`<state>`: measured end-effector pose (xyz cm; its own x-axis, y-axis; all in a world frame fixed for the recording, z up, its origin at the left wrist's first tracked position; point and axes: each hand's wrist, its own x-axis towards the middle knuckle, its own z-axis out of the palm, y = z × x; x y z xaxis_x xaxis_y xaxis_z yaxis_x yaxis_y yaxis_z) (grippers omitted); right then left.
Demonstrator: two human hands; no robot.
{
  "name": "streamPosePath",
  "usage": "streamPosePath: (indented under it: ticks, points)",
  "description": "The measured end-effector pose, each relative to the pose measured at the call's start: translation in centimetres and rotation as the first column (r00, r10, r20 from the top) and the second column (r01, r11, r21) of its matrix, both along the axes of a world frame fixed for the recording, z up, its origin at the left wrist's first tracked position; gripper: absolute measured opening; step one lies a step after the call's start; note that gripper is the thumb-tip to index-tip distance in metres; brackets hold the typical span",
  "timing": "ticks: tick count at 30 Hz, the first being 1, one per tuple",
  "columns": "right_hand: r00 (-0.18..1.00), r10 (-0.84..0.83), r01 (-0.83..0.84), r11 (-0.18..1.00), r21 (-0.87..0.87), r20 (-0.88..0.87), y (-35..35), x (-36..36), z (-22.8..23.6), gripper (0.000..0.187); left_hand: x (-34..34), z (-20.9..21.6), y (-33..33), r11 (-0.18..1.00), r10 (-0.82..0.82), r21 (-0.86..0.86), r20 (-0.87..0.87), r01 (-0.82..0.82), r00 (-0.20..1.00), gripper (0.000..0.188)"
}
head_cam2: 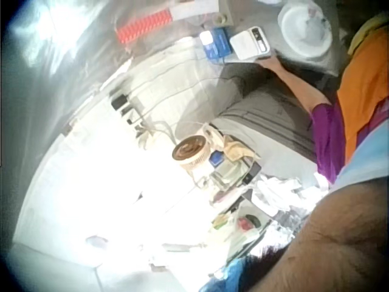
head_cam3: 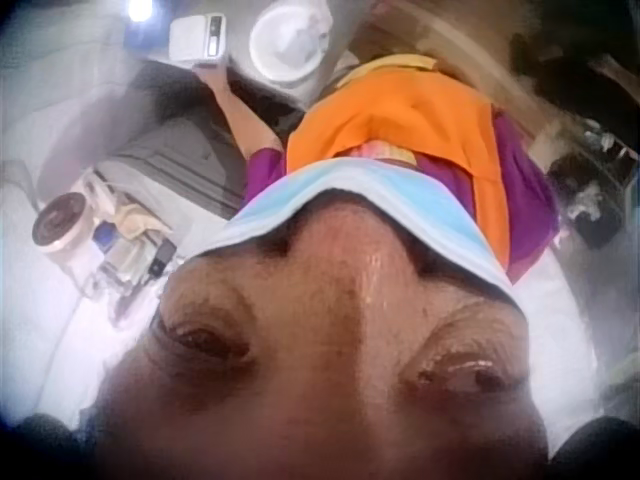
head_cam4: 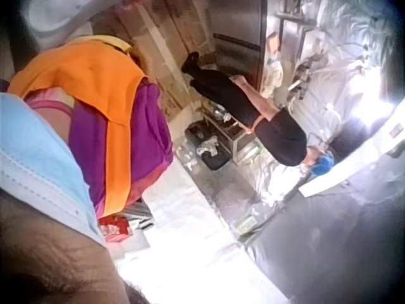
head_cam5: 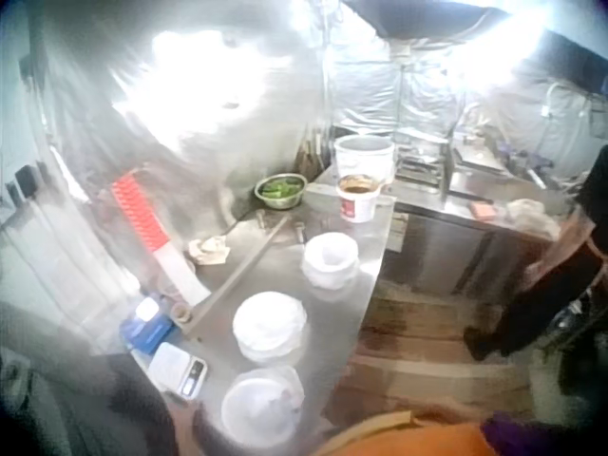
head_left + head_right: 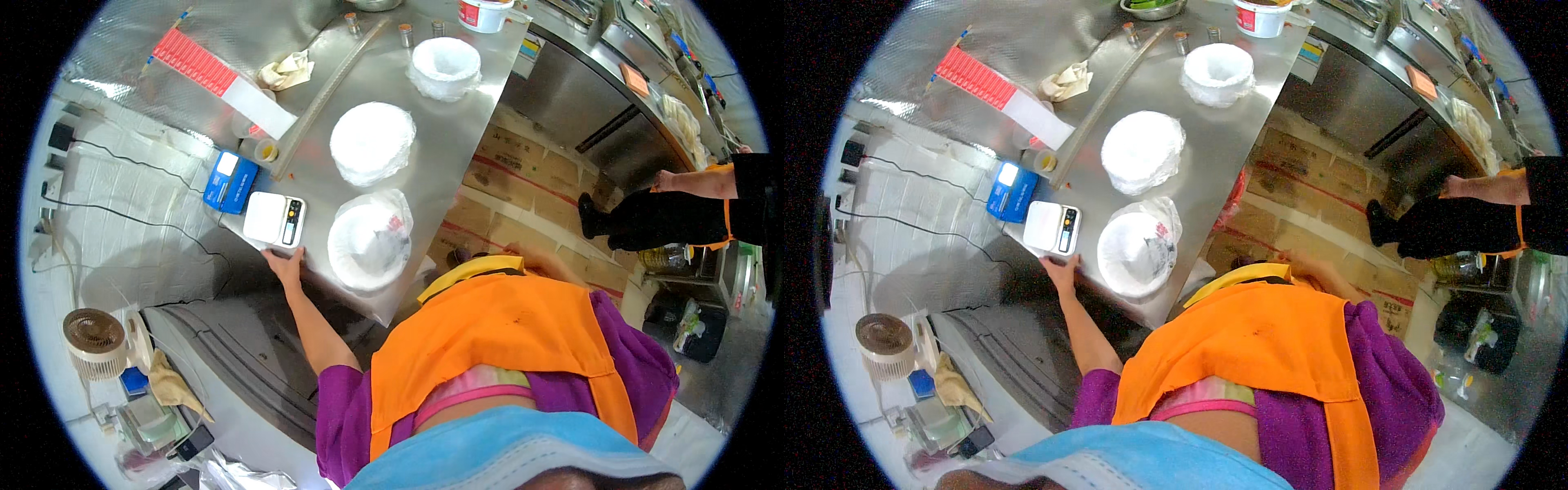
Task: The person assembles tacos by placing lettuce and seasoned meat into tortillas using tongs. They then wrap the tacos in plastic, add a receipt, and place them into a bag for packaging.
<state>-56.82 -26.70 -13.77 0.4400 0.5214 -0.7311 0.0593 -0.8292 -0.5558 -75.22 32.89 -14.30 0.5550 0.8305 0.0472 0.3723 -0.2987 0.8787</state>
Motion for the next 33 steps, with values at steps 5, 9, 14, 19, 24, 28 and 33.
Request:
streamPosePath:
  ticks: [5, 9, 14, 19, 24, 28, 33]
  points:
    - [0.966, -0.184, 0.197, 0.979, -0.058, 0.180, -11.2, 1.8, -12.5, 0.035, -6.1, -3.2, -5.8, 0.925, 0.373, -0.147, 0.179, -0.351, 0.910, 0.073]
    - [0.914, -0.401, 0.401, 0.877, -0.265, 0.058, -11.8, 2.4, -12.6, 0.039, -15.2, -5.2, -13.8, 0.777, 0.610, -0.199, 0.007, -0.597, 0.792, 0.045]
    - [0.962, -0.273, 0.261, 0.938, -0.230, -0.019, -13.1, 6.0, -13.0, 0.033, -26.1, -13.9, -25.2, 0.743, 0.118, -0.455, -0.634, -0.492, 0.764, 0.021]
    - [0.974, -0.184, 0.196, 0.977, -0.082, 0.130, -16.7, 13.0, -17.3, 0.035, -12.4, -12.8, -34.4, 0.685, -0.236, -0.666, -0.587, -0.296, 0.775, 0.023]
    - [0.814, -0.576, 0.578, 0.816, 0.002, -0.077, -21.1, 21.4, -13.6, 0.035, 3.7, -11.1, -39.4, 0.710, -0.301, -0.699, -0.412, -0.086, 0.860, 0.024]
    - [0.808, -0.577, 0.584, 0.811, 0.033, -0.121, -24.4, 27.4, -11.3, 0.035, 15.0, -7.5, -40.6, 0.731, -0.337, -0.682, -0.314, 0.036, 0.888, 0.025]
    - [0.718, -0.673, 0.695, 0.677, 0.243, -0.176, -24.3, 34.8, -11.1, 0.039, 20.8, -9.3, -39.6, 0.720, -0.384, -0.682, -0.237, 0.128, 0.892, 0.026]
